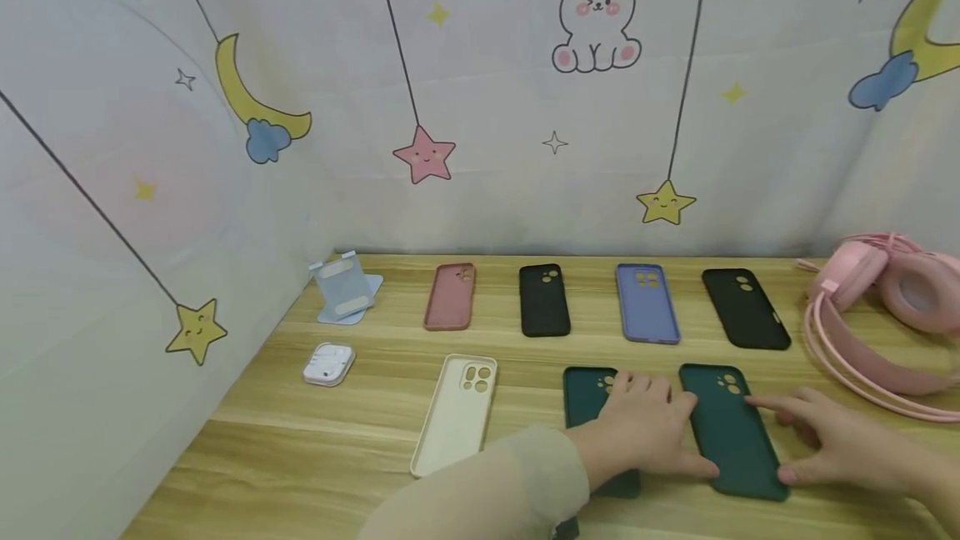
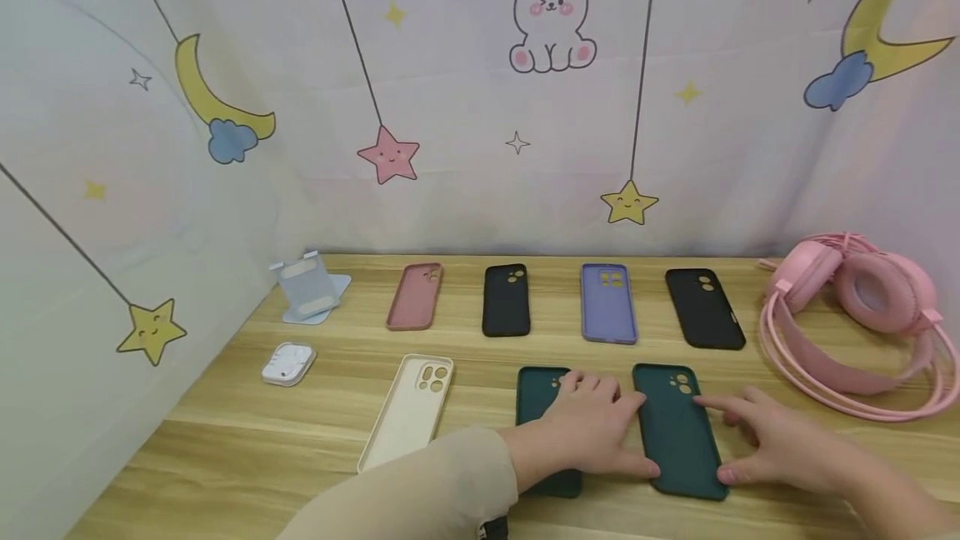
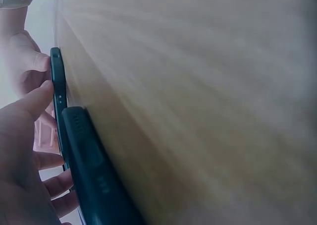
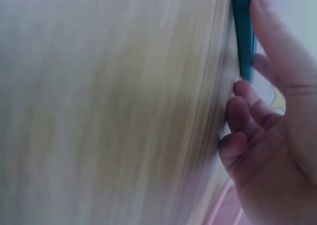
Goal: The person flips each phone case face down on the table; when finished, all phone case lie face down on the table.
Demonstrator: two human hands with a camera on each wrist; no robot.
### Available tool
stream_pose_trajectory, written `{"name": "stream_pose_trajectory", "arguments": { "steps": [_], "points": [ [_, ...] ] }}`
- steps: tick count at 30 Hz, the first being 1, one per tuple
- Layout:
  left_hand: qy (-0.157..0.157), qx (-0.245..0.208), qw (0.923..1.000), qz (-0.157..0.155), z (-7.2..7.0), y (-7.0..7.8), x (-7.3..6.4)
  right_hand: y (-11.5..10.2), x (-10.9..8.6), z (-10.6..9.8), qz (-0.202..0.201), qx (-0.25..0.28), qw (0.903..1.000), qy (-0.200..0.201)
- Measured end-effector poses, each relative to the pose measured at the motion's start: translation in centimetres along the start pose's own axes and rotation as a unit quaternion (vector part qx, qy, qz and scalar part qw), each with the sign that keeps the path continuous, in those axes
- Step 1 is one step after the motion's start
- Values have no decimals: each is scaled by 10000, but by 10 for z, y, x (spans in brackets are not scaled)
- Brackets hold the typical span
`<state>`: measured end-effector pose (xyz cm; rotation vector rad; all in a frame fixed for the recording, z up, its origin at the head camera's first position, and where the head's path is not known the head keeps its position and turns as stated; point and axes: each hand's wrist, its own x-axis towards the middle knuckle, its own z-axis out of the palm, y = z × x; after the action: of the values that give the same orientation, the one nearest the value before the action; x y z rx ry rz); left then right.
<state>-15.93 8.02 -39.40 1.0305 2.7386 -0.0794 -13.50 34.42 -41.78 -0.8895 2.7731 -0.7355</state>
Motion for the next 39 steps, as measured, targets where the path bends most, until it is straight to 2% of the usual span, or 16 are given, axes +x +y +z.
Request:
{"name": "stream_pose_trajectory", "arguments": {
  "steps": [6,13,25,33,39],
  "points": [
    [35,-40,10000,45,-1,2,0,-2,-1,0,104,200,9997,-65],
    [44,-6,9999,119,-1,1,1,-6,-3,0,251,118,9995,-120],
    [101,82,9994,313,0,-1,-2,-4,0,3,181,76,9997,-168],
    [79,-87,9994,324,1,-3,2,-5,-1,3,106,-53,9999,-103],
    [35,-235,9991,342,3,-4,4,-5,-2,4,69,68,9999,-109]
  ]
}}
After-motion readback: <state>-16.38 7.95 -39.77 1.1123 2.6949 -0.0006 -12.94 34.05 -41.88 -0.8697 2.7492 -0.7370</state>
